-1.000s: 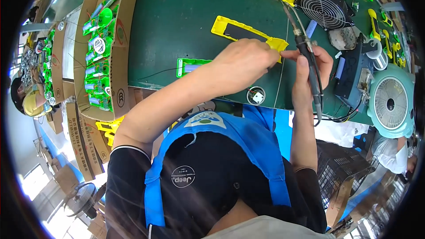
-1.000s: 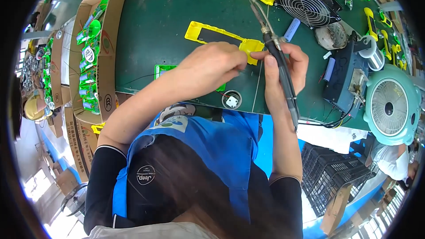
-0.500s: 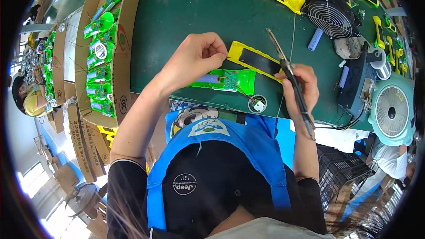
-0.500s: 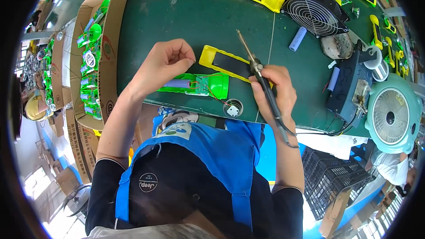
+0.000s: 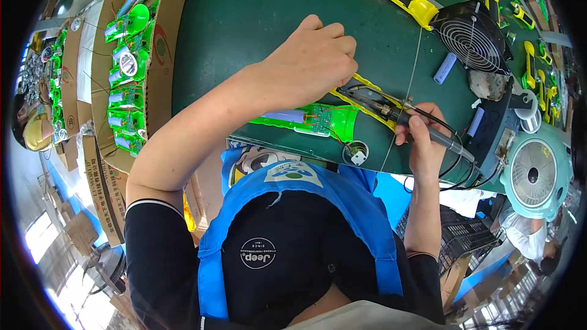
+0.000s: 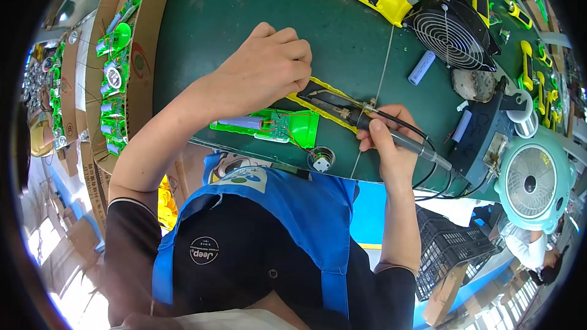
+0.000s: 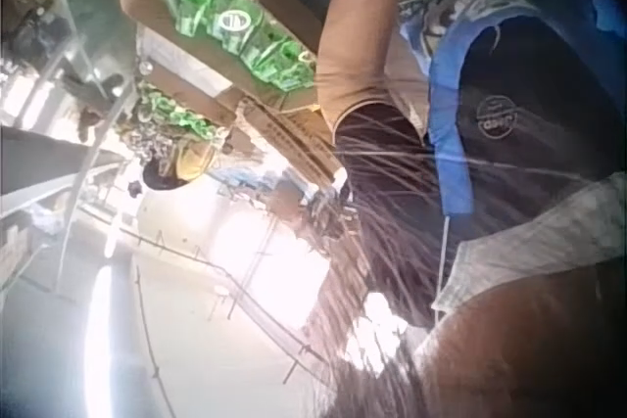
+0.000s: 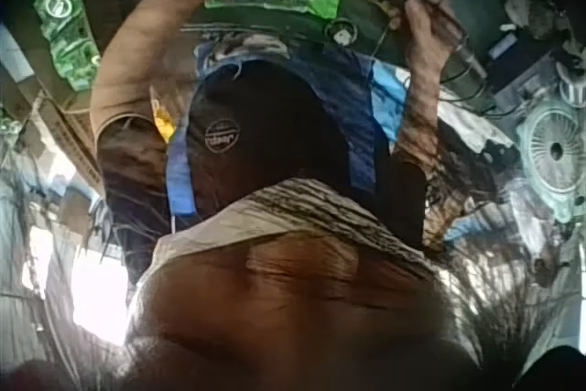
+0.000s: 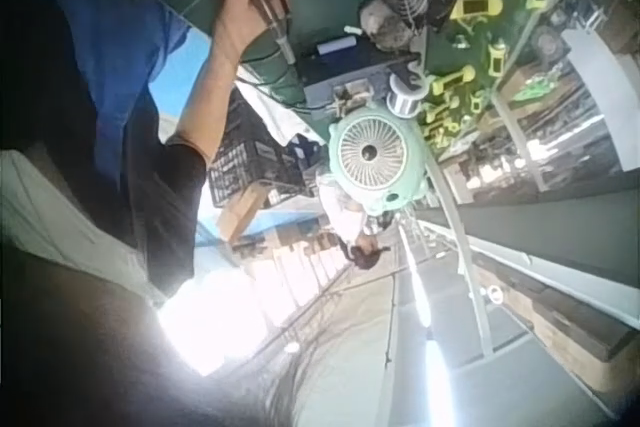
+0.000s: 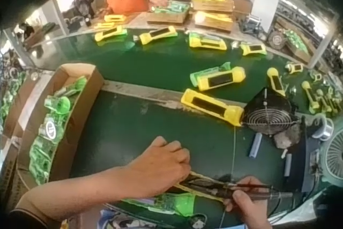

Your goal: Soldering electronic components and wires onto small circuit boards for portable flashlights on an assembly line.

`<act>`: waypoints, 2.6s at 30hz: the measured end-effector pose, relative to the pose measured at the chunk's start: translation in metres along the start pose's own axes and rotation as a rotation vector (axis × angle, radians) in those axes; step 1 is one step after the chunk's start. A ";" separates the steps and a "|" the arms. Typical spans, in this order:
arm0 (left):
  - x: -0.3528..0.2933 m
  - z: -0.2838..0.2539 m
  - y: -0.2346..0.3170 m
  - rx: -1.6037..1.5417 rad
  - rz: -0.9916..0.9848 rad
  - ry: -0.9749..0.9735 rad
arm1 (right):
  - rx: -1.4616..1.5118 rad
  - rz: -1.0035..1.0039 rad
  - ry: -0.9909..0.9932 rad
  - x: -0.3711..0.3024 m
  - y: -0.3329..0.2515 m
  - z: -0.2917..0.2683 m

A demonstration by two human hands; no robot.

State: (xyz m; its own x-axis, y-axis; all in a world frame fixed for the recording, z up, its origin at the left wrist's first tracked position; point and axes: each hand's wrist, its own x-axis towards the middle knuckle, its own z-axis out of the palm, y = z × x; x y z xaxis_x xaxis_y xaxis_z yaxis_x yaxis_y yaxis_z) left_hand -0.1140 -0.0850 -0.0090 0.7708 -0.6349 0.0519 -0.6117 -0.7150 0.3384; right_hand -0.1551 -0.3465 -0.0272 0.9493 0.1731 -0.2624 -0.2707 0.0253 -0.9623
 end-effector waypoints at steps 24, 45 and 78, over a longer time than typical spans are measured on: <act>0.000 0.004 0.003 0.101 0.015 0.032 | -0.012 -0.196 0.059 -0.018 0.009 -0.015; -0.014 -0.015 0.037 -0.071 -0.064 0.153 | 0.031 -0.491 0.321 -0.018 0.037 -0.005; 0.003 0.025 0.068 0.050 -0.146 0.122 | -0.102 -0.051 -0.096 -0.007 -0.006 -0.050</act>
State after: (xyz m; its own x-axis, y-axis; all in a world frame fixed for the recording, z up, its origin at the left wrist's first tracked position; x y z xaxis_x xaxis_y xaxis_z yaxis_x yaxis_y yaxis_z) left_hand -0.1577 -0.1431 -0.0092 0.8660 -0.4855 0.1198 -0.4975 -0.8125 0.3037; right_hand -0.1521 -0.3975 -0.0231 0.9404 0.2675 -0.2099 -0.2003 -0.0629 -0.9777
